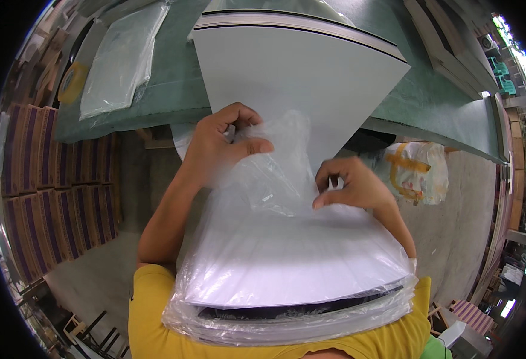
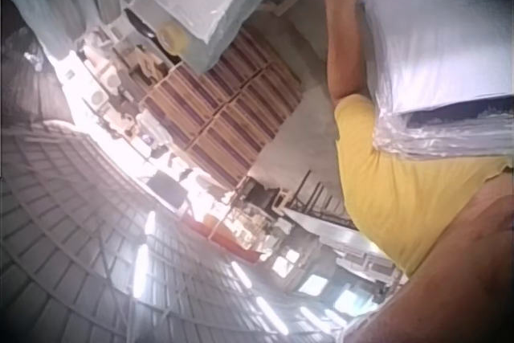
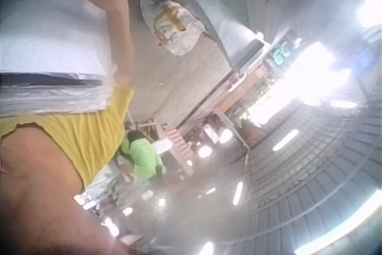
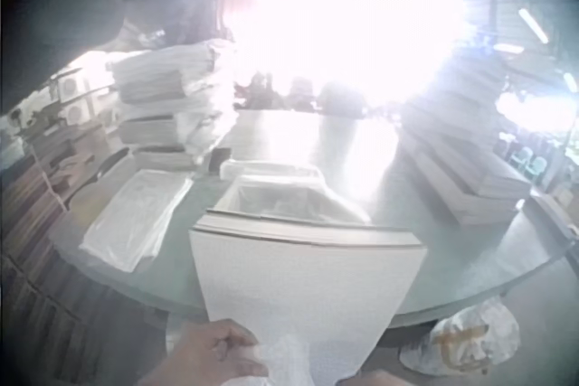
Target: The person packages books by placing them into plastic bags one at a time and smoothing the plastic over the book covers.
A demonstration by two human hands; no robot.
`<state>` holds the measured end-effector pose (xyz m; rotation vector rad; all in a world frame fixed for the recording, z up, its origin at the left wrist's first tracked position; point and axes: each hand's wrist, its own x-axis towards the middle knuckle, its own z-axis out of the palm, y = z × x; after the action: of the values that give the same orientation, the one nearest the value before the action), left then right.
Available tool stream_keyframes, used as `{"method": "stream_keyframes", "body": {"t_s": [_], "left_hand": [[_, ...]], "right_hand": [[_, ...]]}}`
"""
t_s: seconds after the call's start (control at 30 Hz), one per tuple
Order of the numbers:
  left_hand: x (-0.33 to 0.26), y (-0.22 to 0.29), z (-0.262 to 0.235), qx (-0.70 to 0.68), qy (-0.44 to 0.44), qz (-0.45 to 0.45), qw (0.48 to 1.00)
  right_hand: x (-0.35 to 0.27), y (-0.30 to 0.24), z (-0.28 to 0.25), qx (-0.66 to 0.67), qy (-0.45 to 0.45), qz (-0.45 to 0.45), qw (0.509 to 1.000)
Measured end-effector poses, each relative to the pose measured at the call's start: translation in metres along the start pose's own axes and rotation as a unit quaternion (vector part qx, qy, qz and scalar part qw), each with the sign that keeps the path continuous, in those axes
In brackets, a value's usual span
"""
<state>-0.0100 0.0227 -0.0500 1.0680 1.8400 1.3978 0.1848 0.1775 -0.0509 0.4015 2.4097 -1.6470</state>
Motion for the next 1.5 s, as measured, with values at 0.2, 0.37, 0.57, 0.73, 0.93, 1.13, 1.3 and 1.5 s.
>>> {"method": "stream_keyframes", "body": {"t_s": [0.2, 0.37, 0.57, 0.73, 0.93, 1.13, 1.3, 1.5], "left_hand": [[-0.007, 0.009, 0.013, 0.022, -0.07, 0.004, 0.997], [-0.011, 0.01, 0.016, 0.06, -0.054, 0.036, 0.996], [-0.017, 0.002, 0.013, 0.095, -0.074, 0.039, 0.992], [-0.016, 0.005, 0.012, 0.117, -0.079, 0.061, 0.988], [-0.016, 0.013, 0.008, 0.157, -0.115, 0.039, 0.98], [-0.012, 0.017, -0.001, 0.177, 0.028, 0.079, 0.981], [-0.007, 0.036, 0.004, 0.075, -0.123, 0.039, 0.989], [-0.009, 0.014, 0.012, 0.033, -0.075, 0.093, 0.992]], "right_hand": [[0.009, -0.016, 0.002, 0.088, 0.009, -0.006, 0.996], [0.02, -0.012, 0.01, 0.277, 0.064, -0.024, 0.959], [0.021, -0.01, 0.004, 0.301, 0.092, -0.025, 0.949], [0.022, -0.001, -0.001, 0.289, 0.057, -0.055, 0.954], [0.022, -0.008, 0.0, 0.208, -0.003, -0.037, 0.977], [0.021, -0.013, -0.02, 0.22, 0.069, 0.075, 0.97], [0.03, -0.018, -0.003, 0.356, 0.061, -0.033, 0.932], [0.024, -0.029, 0.008, 0.527, 0.114, -0.059, 0.84]]}}
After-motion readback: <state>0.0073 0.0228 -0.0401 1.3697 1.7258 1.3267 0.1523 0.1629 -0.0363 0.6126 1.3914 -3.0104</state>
